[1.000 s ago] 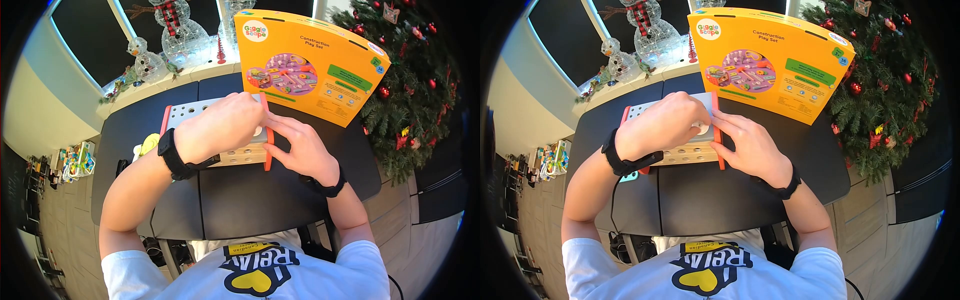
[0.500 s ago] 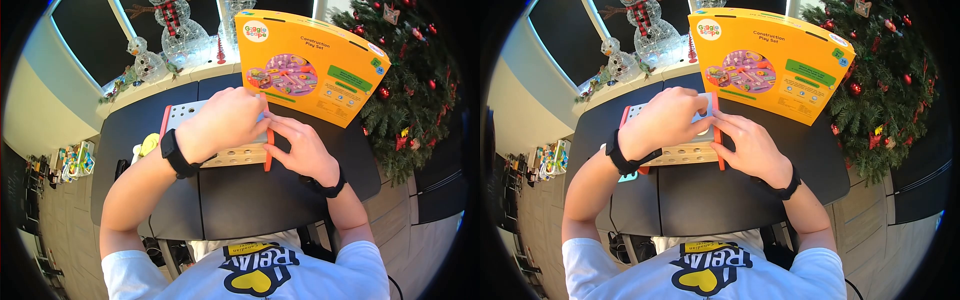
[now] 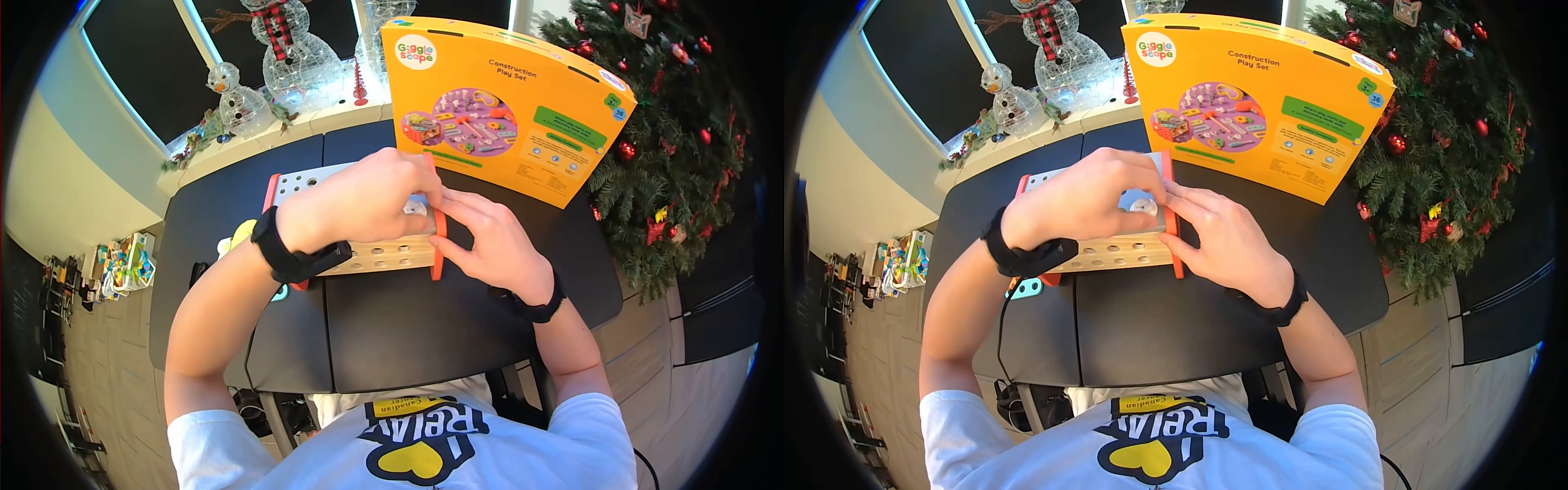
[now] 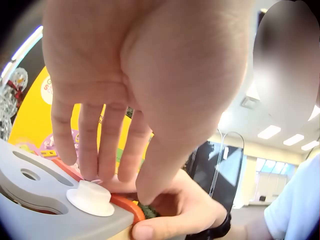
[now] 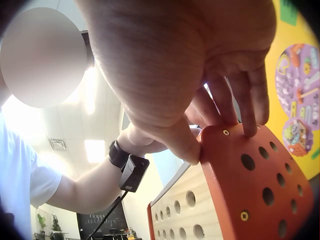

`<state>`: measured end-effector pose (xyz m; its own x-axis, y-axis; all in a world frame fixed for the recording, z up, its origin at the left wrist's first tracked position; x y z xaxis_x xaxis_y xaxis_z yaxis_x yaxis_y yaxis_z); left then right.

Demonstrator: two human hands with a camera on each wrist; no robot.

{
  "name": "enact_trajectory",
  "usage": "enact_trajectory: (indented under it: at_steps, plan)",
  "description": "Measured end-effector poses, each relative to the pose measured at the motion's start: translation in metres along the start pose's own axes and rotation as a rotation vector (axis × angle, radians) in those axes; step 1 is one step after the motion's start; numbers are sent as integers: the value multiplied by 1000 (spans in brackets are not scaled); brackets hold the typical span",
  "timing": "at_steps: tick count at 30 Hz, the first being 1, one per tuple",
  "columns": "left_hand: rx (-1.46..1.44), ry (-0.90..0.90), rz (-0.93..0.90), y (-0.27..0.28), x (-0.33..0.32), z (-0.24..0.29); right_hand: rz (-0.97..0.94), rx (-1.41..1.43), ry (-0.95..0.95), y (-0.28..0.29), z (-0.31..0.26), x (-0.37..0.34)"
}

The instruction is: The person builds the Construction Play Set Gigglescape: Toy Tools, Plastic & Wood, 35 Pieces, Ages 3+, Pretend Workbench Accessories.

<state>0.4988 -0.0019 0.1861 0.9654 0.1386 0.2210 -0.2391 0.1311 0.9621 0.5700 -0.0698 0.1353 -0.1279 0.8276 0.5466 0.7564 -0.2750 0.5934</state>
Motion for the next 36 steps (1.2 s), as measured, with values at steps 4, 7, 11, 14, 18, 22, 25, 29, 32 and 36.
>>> enact_trajectory:
  at_steps: [4,7,11,14,18,22,25,29,32,36]
  plan:
    - [344,301,-113,-5,-2,-10,-1,-41,9,-1,1,-1]
    - [331,248,-149,-21,-4,-12,11,-50,28,-1,0,-1]
    - [265,114,-171,-25,-3,-6,0,-37,9,-1,1,-1]
    - [289,72,-153,-26,-6,0,-3,-37,7,-1,-1,0]
    - [315,81,-112,-31,-10,-3,-5,-42,16,-1,0,-1]
    - [162,174,-103,-19,-19,-11,-67,-30,5,0,-2,-1]
    - [65,168,21,8,-41,-17,-106,-34,-17,1,-2,-1]
    - [190,220,2,28,-90,-49,-117,-90,26,2,-4,0]
    - [307,235,2,34,-136,-69,-108,-122,77,2,-9,1]
    - [229,315,51,33,-170,-84,-119,-153,186,-4,-25,3]
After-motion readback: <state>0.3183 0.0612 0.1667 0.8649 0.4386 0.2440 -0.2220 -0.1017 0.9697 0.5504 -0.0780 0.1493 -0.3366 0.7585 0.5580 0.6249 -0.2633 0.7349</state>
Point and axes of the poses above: each hand's wrist, its own x-axis towards the middle knuckle, its own y-axis out of the back of the hand, z = x × y, the point moved 10 cm from there along x, towards the middle knuckle, and after that the axes turned 12 degrees about x, right-handed, at the moved point
